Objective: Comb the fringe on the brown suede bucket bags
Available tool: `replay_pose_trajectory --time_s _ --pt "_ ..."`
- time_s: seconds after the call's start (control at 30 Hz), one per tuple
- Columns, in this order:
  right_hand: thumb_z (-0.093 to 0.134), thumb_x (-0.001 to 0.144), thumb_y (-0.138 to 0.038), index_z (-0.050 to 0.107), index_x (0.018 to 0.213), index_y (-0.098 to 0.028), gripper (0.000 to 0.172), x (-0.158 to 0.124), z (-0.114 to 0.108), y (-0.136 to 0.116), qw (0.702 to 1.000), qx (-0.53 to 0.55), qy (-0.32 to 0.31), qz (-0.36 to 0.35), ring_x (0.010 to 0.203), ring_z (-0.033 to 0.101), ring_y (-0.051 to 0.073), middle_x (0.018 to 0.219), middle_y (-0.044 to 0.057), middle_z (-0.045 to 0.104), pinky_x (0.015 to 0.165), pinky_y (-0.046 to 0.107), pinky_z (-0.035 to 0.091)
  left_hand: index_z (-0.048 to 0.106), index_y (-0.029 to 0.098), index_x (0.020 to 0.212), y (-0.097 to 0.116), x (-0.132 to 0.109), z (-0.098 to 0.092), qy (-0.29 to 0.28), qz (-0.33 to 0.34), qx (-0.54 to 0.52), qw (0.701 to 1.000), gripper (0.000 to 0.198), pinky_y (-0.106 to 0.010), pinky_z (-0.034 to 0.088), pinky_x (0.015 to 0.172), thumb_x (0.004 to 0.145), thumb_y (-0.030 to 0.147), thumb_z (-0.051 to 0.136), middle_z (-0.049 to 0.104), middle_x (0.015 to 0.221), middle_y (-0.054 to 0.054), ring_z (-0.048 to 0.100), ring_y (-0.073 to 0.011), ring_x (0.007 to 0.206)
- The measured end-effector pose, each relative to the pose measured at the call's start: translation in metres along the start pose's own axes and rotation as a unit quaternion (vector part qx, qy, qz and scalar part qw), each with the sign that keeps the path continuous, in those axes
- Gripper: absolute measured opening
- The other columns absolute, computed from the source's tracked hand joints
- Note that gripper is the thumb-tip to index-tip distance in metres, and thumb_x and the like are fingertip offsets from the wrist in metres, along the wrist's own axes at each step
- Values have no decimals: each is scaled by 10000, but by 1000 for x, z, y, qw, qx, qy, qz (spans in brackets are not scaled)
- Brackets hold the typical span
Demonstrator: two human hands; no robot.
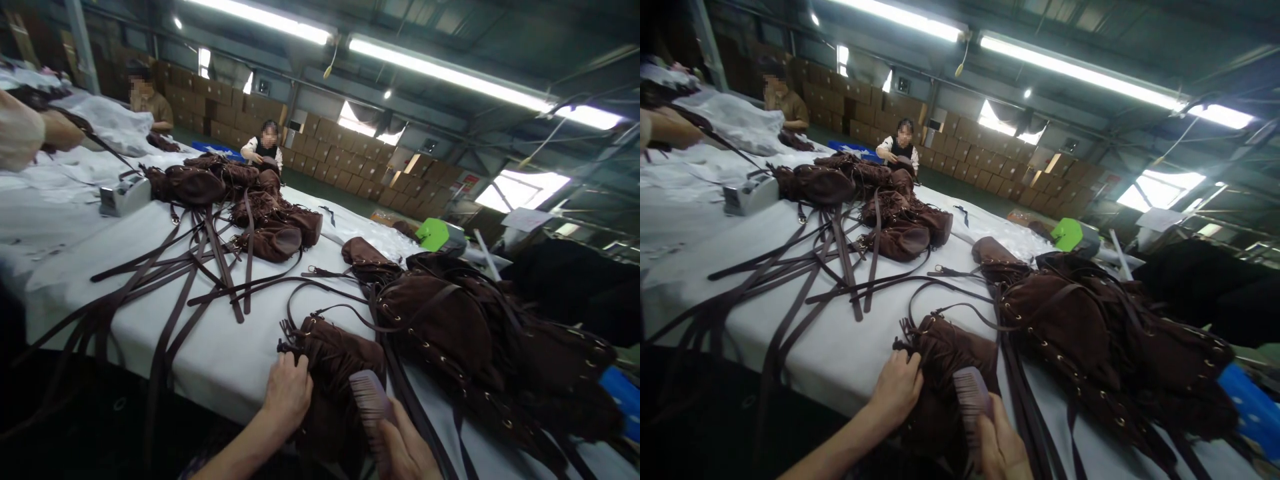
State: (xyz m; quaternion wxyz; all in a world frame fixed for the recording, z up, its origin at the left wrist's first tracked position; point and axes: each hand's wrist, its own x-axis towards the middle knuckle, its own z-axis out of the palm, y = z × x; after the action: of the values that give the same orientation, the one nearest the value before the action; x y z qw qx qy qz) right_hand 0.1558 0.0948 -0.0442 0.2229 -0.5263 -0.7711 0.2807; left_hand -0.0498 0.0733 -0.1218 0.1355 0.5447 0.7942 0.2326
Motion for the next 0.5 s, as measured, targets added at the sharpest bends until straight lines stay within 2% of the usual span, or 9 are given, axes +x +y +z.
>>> replay_pose_trajectory --time_s 0.07,0.13,0.17,0.23,0.3,0.33,0.4,0.43,0.5 --pt "402 940 -449 593 1259 -267 414 6 1 -8 997 48 -49 32 457 608 179 650 0 679 408 280 468 609 187 1010 -6 -4 4 22 13 -11 1000 268 -387 404 867 941 186 351 590 1010 -104 525 -255 970" --pt "412 934 -481 518 1359 -233 504 20 3 -22 991 81 -98 47 473 607 175 722 14 705 405 274 470 603 190 1000 -13 -9 5 33 31 -26 999 269 -380 401 864 957 183 338 593 994 -94 521 -245 957" --pt "406 933 -478 498 1380 -214 527 31 6 -32 991 79 -103 31 550 642 182 819 35 727 461 277 507 600 191 989 -16 -10 5 31 45 -37 998 273 -375 402 857 962 176 328 598 976 -89 523 -240 944" --pt "362 946 -407 484 1397 -184 518 55 11 -53 995 17 -81 -51 850 689 216 1093 89 710 713 310 565 592 195 962 -22 -12 1 24 81 -71 994 286 -365 412 839 965 160 308 604 931 -77 532 -231 915" --pt "327 939 -258 473 1411 -184 500 74 21 -72 983 -108 -59 -134 1049 644 236 1239 120 648 907 353 507 581 199 940 -25 -12 -6 24 116 -120 986 285 -359 429 822 963 165 299 600 916 -74 539 -226 896" --pt "340 915 -190 444 1433 -192 528 80 28 -78 969 -177 -67 -158 1052 644 246 1223 132 652 925 374 490 577 201 935 -26 -11 -11 31 126 -148 981 281 -359 438 814 963 179 298 593 919 -77 541 -225 889" --pt "460 837 -143 428 1441 -198 607 83 44 -83 937 -274 -123 -177 962 672 265 1123 141 687 884 386 497 576 210 938 -26 -8 -19 54 130 -201 969 277 -358 454 807 963 220 300 570 929 -81 542 -223 881" --pt "531 801 -165 472 1409 -194 611 81 53 -82 928 -289 -157 -172 917 682 275 1060 135 706 854 381 504 577 216 930 -26 -7 -23 64 128 -226 964 276 -357 460 807 962 241 304 557 929 -82 544 -220 878" --pt "625 775 -270 604 1266 -180 500 73 67 -76 936 -236 -217 -147 883 689 292 958 109 730 807 358 514 579 222 881 -27 -3 -30 70 121 -274 951 271 -355 467 809 953 265 322 536 922 -79 546 -215 871"
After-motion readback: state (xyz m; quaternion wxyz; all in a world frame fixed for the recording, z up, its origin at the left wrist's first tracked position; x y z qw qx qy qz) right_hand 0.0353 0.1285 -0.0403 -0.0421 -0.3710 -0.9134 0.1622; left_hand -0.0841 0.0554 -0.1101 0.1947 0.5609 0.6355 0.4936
